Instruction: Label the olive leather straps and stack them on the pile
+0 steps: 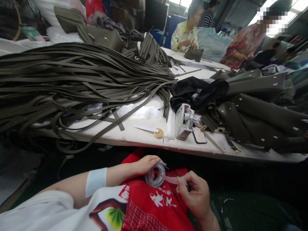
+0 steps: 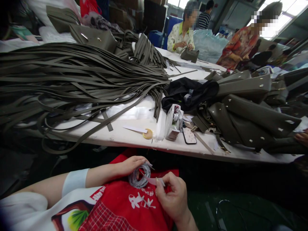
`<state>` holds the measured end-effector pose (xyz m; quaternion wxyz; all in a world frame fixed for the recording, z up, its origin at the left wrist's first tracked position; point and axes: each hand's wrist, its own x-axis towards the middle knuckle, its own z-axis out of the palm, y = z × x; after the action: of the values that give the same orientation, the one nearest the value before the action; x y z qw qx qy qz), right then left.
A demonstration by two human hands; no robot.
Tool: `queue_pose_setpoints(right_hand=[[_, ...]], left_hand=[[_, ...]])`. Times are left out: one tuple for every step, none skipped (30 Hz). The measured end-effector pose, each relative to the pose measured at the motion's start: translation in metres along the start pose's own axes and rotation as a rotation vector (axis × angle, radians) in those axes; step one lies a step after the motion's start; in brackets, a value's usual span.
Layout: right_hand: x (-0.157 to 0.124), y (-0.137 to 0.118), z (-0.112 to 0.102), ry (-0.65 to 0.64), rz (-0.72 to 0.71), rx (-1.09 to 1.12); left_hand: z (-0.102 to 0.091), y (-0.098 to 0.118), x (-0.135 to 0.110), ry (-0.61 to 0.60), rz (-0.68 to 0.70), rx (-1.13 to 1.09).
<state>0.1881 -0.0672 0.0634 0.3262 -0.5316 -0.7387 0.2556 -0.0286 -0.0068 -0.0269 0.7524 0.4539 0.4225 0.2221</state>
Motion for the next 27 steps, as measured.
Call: queue_pose_setpoints(right_hand=[[0.001, -0.001, 0.001, 0.006, -0.016, -0.011], [0.003, -0.002, 0.002, 0.016, -0.036, -0.028], [0.004, -0.003, 0.004, 0.026, -0.060, -0.049], [0.005, -0.004, 0.007, 0.034, -0.080, -0.073], [0.006, -0.005, 0.011, 0.038, -0.096, -0.097], [0.007, -0.004, 0.015, 0.036, -0.105, -0.115], [0.008, -0.003, 0.020, 0.024, -0.104, -0.125], [0.008, -0.002, 0.026, 0.006, -0.091, -0.126], [0.008, 0.001, 0.031, -0.018, -0.073, -0.116], [0.008, 0.005, 0.036, -0.041, -0.049, -0.100], [0.009, 0.008, 0.040, -0.063, -0.021, -0.081], [0.010, 0.012, 0.044, -0.077, 0.010, -0.064], [0.011, 0.016, 0.046, -0.078, 0.037, -0.050], [0.013, 0.019, 0.048, -0.069, 0.061, -0.040], [0.016, 0.022, 0.049, -0.049, 0.081, -0.030], [0.019, 0.024, 0.050, -0.023, 0.101, -0.018], [0.023, 0.025, 0.052, 0.000, 0.120, 0.003], [0.026, 0.027, 0.053, 0.016, 0.141, 0.035], [0.029, 0.028, 0.055, 0.022, 0.164, 0.075], [0.031, 0.031, 0.057, 0.021, 0.187, 0.117], [0.033, 0.034, 0.059, 0.016, 0.209, 0.157], [0.035, 0.038, 0.060, 0.009, 0.232, 0.194], [0.037, 0.043, 0.061, 0.004, 0.260, 0.234], [0.038, 0.049, 0.060, 0.006, 0.291, 0.279], [0.040, 0.056, 0.059, 0.017, 0.325, 0.329], [0.041, 0.062, 0.056, 0.038, 0.359, 0.385], [0.043, 0.069, 0.052, 0.069, 0.390, 0.442]], left_hand=[[0.000, 0.001, 0.000, -0.001, 0.008, 0.009], [0.000, 0.001, -0.001, -0.006, 0.013, 0.023], [0.000, 0.003, -0.001, -0.008, 0.020, 0.043], [0.001, 0.004, -0.002, -0.003, 0.033, 0.071], [0.001, 0.005, -0.002, 0.005, 0.052, 0.104], [0.002, 0.006, -0.003, 0.014, 0.065, 0.135], [0.002, 0.007, -0.003, 0.017, 0.064, 0.151], [0.003, 0.007, -0.004, 0.010, 0.051, 0.150], [0.003, 0.008, -0.004, -0.003, 0.030, 0.135], [0.004, 0.008, -0.004, -0.021, 0.013, 0.117], [0.004, 0.008, -0.004, -0.036, 0.008, 0.104], [0.005, 0.009, -0.005, -0.045, 0.018, 0.103], [0.005, 0.011, -0.005, -0.047, 0.045, 0.123], [0.005, 0.014, -0.006, -0.043, 0.082, 0.161], [0.005, 0.017, -0.007, -0.043, 0.125, 0.211], [0.006, 0.020, -0.009, -0.043, 0.174, 0.270], [0.007, 0.023, -0.010, -0.045, 0.228, 0.335], [0.008, 0.026, -0.012, -0.040, 0.285, 0.407], [0.010, 0.029, -0.014, -0.028, 0.331, 0.478], [0.012, 0.030, -0.015, -0.008, 0.358, 0.540], [0.014, 0.031, -0.016, 0.014, 0.368, 0.589], [0.016, 0.032, -0.017, 0.030, 0.364, 0.621], [0.017, 0.032, -0.017, 0.035, 0.355, 0.635], [0.018, 0.031, -0.017, 0.032, 0.348, 0.634], [0.019, 0.031, -0.017, 0.020, 0.348, 0.627], [0.019, 0.031, -0.017, 0.007, 0.352, 0.621], [0.018, 0.032, -0.017, 0.001, 0.354, 0.620]])
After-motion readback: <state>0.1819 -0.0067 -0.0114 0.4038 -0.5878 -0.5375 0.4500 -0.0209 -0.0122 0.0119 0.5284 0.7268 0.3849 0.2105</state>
